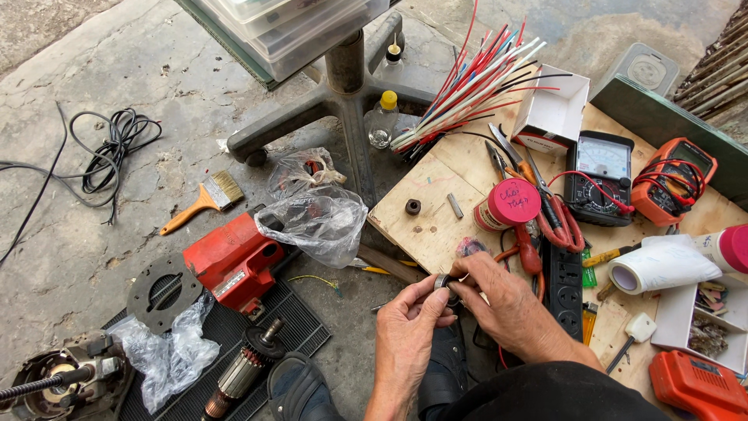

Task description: The person disassembles a red electric motor, removing the housing and rotor. They then handle a small cylindrical bearing, placing it on the workbench among other tools and parts.

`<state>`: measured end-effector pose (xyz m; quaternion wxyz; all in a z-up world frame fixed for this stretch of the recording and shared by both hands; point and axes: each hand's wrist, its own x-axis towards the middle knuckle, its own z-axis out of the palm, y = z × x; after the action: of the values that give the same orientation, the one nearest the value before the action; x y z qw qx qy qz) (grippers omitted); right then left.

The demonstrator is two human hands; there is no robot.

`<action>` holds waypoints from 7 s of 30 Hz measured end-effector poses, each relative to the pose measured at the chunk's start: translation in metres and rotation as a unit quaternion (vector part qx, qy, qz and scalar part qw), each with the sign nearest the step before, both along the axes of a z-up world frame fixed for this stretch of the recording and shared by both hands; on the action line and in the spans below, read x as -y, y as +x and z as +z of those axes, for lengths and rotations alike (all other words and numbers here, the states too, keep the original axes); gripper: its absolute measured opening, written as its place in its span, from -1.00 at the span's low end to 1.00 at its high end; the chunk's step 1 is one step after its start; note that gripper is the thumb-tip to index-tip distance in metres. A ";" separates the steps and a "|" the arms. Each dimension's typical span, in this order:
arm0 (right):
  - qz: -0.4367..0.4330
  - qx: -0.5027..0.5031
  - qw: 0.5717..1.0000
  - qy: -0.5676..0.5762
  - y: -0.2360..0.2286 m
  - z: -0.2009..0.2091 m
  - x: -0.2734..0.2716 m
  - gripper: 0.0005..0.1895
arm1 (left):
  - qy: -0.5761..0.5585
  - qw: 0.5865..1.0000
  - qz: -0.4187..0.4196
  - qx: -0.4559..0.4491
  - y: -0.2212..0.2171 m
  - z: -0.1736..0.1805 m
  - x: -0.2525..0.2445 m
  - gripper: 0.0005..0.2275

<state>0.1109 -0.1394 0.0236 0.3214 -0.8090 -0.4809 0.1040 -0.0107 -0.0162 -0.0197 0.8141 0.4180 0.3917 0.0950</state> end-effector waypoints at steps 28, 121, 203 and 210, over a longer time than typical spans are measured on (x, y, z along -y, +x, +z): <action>-0.205 -0.184 0.958 -0.083 0.029 0.014 0.011 -0.77 | -0.265 0.963 0.041 0.036 -0.001 0.005 0.002 -0.75; -0.083 -0.173 0.981 0.026 -0.022 -0.010 0.030 -0.24 | -0.239 0.967 -0.047 0.080 -0.003 0.023 -0.006 -0.64; -0.295 -0.606 0.729 0.118 -0.005 -0.011 0.015 -0.79 | 0.191 0.973 -0.128 -0.029 -0.003 0.035 -0.017 -0.86; -0.283 -0.591 0.749 0.095 -0.002 0.001 0.013 -0.78 | 0.158 0.976 -0.149 -0.017 0.001 0.024 -0.019 -0.84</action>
<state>0.1086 -0.1521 0.0241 0.6318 -0.6500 0.0493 0.4194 -0.0097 0.0030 0.0047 0.7363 0.5961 0.3191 0.0263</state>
